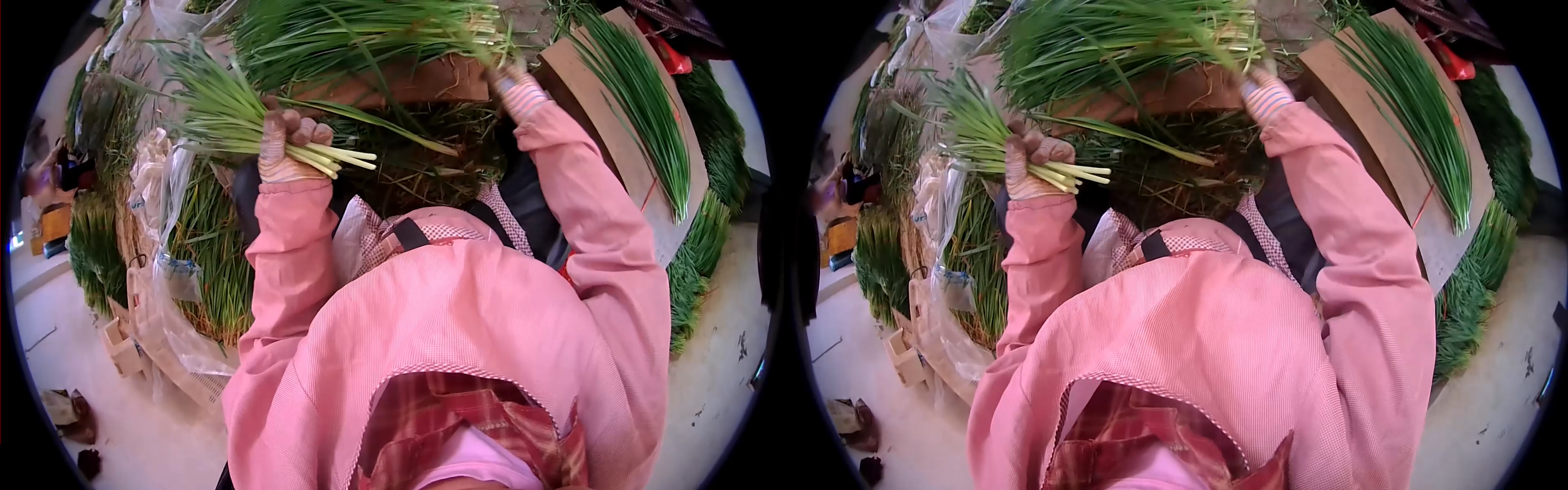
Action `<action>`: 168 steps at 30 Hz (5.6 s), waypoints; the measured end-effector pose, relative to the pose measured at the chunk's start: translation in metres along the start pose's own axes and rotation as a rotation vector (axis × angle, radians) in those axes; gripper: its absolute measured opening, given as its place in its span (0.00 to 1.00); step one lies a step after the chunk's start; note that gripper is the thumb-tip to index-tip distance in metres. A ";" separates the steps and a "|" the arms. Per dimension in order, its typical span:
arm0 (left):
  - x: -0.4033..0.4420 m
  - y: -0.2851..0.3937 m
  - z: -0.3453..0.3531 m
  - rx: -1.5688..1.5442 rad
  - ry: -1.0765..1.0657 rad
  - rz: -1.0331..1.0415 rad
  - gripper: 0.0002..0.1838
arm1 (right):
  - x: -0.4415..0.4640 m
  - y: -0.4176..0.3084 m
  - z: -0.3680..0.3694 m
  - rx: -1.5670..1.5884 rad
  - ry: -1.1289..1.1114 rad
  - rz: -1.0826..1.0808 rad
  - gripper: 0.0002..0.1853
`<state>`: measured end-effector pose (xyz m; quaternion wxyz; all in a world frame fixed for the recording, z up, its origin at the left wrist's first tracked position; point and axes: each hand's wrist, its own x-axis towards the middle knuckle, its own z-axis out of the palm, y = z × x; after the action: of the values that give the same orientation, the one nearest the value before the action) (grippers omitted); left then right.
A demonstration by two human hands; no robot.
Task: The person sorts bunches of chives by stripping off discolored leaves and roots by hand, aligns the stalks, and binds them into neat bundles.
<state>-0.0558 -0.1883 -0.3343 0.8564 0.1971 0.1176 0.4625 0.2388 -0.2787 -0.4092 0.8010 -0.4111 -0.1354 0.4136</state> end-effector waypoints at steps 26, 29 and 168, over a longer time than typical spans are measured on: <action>0.025 -0.079 -0.031 0.545 0.548 -0.211 0.12 | -0.063 0.035 0.057 -0.395 -0.285 0.565 0.16; 0.032 -0.069 -0.023 0.757 0.625 -0.351 0.13 | -0.059 0.055 0.056 -0.376 -0.294 0.438 0.16; 0.046 -0.079 -0.042 0.555 0.601 -0.213 0.11 | -0.128 0.002 0.064 -0.765 -0.570 0.436 0.17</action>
<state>0.0120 -0.1796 -0.4083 0.7413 0.2636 0.5019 0.3593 0.1225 -0.3422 -0.3543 0.4202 -0.5640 -0.4008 0.5871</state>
